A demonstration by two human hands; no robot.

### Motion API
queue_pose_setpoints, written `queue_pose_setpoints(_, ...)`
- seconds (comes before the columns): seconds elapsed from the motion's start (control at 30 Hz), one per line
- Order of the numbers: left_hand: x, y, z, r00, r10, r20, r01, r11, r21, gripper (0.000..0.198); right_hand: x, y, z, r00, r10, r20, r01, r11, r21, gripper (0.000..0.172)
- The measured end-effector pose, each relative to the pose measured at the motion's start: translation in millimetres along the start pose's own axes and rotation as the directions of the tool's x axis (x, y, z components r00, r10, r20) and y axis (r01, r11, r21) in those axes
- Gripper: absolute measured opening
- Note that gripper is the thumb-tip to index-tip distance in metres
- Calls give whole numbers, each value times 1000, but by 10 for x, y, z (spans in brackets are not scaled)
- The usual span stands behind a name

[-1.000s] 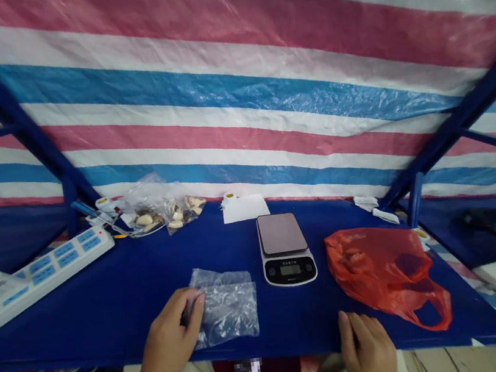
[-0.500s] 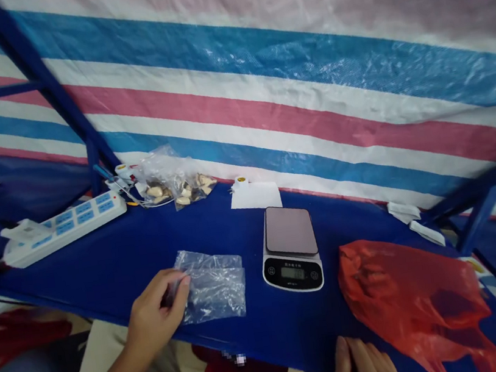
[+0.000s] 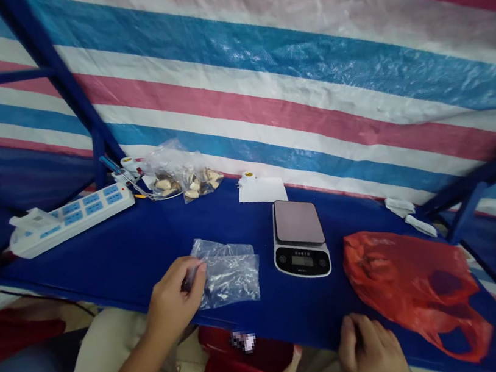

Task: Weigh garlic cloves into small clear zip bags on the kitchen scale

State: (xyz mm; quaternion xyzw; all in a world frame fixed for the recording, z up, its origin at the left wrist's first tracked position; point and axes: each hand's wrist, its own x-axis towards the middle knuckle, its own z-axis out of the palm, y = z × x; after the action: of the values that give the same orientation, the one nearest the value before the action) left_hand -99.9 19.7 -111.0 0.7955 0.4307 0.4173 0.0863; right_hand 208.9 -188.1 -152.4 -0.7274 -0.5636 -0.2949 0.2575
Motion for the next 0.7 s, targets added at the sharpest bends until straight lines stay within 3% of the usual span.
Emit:
queue_pose_setpoints(0.13,-2,-18,-23,999,-11,53,12,1000,-19,7,-12,-80,-23,999,47,8,-47,998,-41,27)
queue_pose_setpoints(0.3,-21,-48,-15,998,-40,44,40,999,-8,13,6,-56,32,998,59,-14,-59,998,-27,31)
queue_pose_setpoints(0.47,-13,-47,-18,997,-59,56,59,998,0,17,-22,-2,-111,994,106,1,-105,978,182,35)
queue_pose_setpoints(0.57,-7,-47,-21,997,-67,49,66,998,15,18,-398,-311,-220,995,46,90,-79,911,405,37)
queue_pose_setpoints(0.6,-5,-45,-21,997,-65,47,65,998,16,18,-557,-490,-211,986,-61,154,-18,885,464,38)
queue_pose_setpoints(0.67,3,-37,-21,997,-66,45,66,998,18,19,-804,-888,-90,941,-185,284,-4,831,556,33)
queue_pose_setpoints(0.7,7,-30,-23,996,-68,48,68,998,19,19,-854,-1068,20,907,-159,389,-82,841,534,29)
